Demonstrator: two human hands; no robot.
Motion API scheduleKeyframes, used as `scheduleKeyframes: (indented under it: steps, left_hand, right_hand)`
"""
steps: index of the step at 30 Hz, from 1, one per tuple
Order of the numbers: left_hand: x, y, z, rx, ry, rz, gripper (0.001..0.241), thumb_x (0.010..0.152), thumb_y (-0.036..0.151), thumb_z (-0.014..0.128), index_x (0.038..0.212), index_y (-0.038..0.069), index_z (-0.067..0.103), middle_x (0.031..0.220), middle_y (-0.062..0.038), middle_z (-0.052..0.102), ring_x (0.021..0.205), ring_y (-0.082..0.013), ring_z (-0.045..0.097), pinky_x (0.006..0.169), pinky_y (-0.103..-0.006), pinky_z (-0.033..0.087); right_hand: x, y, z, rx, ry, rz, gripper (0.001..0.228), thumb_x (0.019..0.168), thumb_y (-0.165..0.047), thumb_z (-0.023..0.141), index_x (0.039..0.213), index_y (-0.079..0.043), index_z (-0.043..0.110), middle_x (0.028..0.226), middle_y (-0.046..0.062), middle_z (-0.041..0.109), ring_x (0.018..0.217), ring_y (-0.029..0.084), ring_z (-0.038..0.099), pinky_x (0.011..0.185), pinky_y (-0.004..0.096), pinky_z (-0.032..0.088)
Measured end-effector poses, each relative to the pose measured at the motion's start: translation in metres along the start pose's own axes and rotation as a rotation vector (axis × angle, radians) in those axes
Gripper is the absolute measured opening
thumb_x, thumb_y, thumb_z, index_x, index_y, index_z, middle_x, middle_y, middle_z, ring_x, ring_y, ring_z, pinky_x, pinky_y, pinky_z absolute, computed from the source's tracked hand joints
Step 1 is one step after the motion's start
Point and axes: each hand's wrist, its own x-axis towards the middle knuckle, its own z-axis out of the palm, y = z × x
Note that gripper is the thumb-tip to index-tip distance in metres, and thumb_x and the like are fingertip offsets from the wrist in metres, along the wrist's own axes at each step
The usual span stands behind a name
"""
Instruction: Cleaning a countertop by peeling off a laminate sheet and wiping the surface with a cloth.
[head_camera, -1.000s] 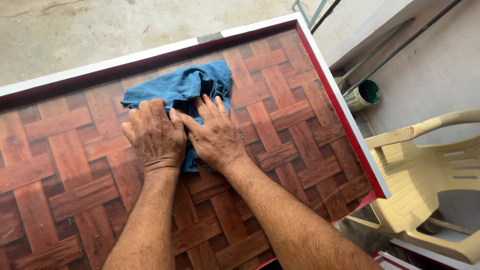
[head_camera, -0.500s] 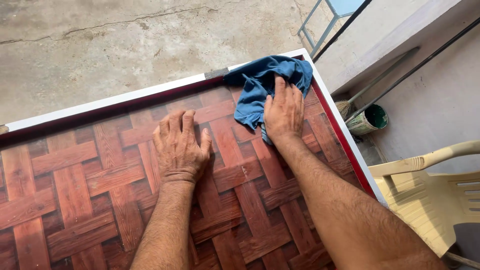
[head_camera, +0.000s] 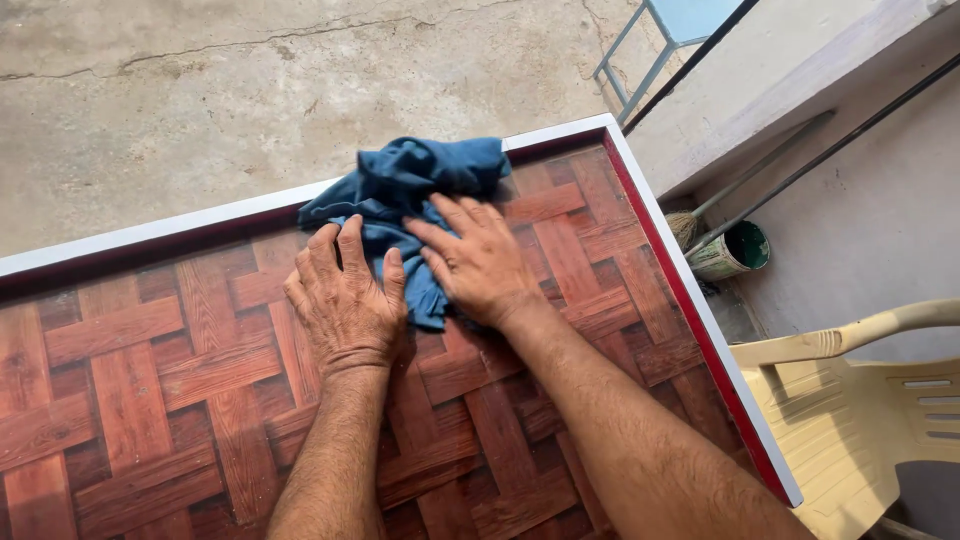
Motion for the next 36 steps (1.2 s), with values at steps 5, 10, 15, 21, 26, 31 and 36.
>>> scheduleKeyframes:
  steps: [5,10,15,21,26,31,36]
  left_hand:
    - [0.002,0.0,0.001,0.022,-0.07,-0.054,0.052,0.104,0.047,0.048,0.148,0.018,0.046,0.139,-0.01,0.043,0.137,-0.0266,0.039,0.115,-0.052,0.032]
    - [-0.001,-0.004,0.003,0.025,0.041,-0.001,0.053,0.106,0.048,0.047,0.149,0.016,0.048,0.143,-0.012,0.044,0.141,-0.0275,0.038,0.118,-0.0524,0.031]
    - [-0.002,-0.005,-0.017,-0.129,0.061,-0.001,0.055,0.104,0.047,0.046,0.146,0.013,0.055,0.147,-0.012,0.049,0.139,-0.0308,0.042,0.114,-0.0534,0.033]
    - [0.006,-0.021,-0.021,-0.014,0.01,0.028,0.049,0.106,0.043,0.046,0.143,0.013,0.057,0.143,-0.011,0.05,0.138,-0.0294,0.042,0.113,-0.0538,0.033]
    - [0.023,-0.008,-0.028,-0.084,0.053,0.044,0.045,0.105,0.037,0.052,0.141,0.01,0.059,0.142,-0.011,0.051,0.136,-0.029,0.044,0.113,-0.0524,0.035]
    - [0.036,-0.006,-0.042,-0.153,0.152,0.065,0.035,0.1,0.031,0.065,0.128,0.01,0.067,0.131,-0.009,0.06,0.128,-0.0261,0.054,0.108,-0.0482,0.041]
    - [0.03,-0.04,-0.061,-0.085,-0.058,0.038,0.029,0.099,0.025,0.068,0.124,0.012,0.069,0.119,-0.008,0.062,0.112,-0.0241,0.059,0.099,-0.0462,0.046]
  right_hand:
    - [-0.008,0.068,-0.008,-0.242,0.069,0.561,0.042,0.105,-0.032,0.051,0.142,-0.015,0.06,0.139,0.021,0.053,0.138,0.041,0.042,0.121,0.062,0.025]
    - [0.008,0.016,0.015,-0.292,0.067,0.481,0.047,0.104,-0.034,0.052,0.142,-0.006,0.054,0.149,0.028,0.045,0.142,0.042,0.039,0.121,0.062,0.023]
    - [-0.008,-0.034,0.04,0.246,0.031,-0.166,0.049,0.113,-0.029,0.051,0.157,-0.006,0.045,0.169,0.018,0.044,0.158,0.034,0.039,0.134,0.054,0.027]
    - [-0.006,0.024,-0.009,-0.241,-0.037,0.367,0.048,0.105,-0.036,0.049,0.148,-0.016,0.055,0.15,0.023,0.047,0.145,0.038,0.037,0.123,0.064,0.017]
    - [0.003,-0.002,0.019,-0.247,0.032,0.503,0.049,0.104,-0.038,0.05,0.143,-0.011,0.054,0.155,0.03,0.037,0.148,0.047,0.029,0.12,0.065,0.018]
    - [-0.008,-0.115,0.051,0.217,0.129,-0.069,0.057,0.101,-0.031,0.058,0.149,-0.001,0.052,0.156,0.026,0.043,0.149,0.041,0.037,0.123,0.057,0.031]
    - [-0.001,-0.097,0.034,0.097,-0.073,-0.334,0.038,0.099,-0.034,0.065,0.129,-0.01,0.062,0.139,0.017,0.061,0.142,0.033,0.049,0.126,0.054,0.038]
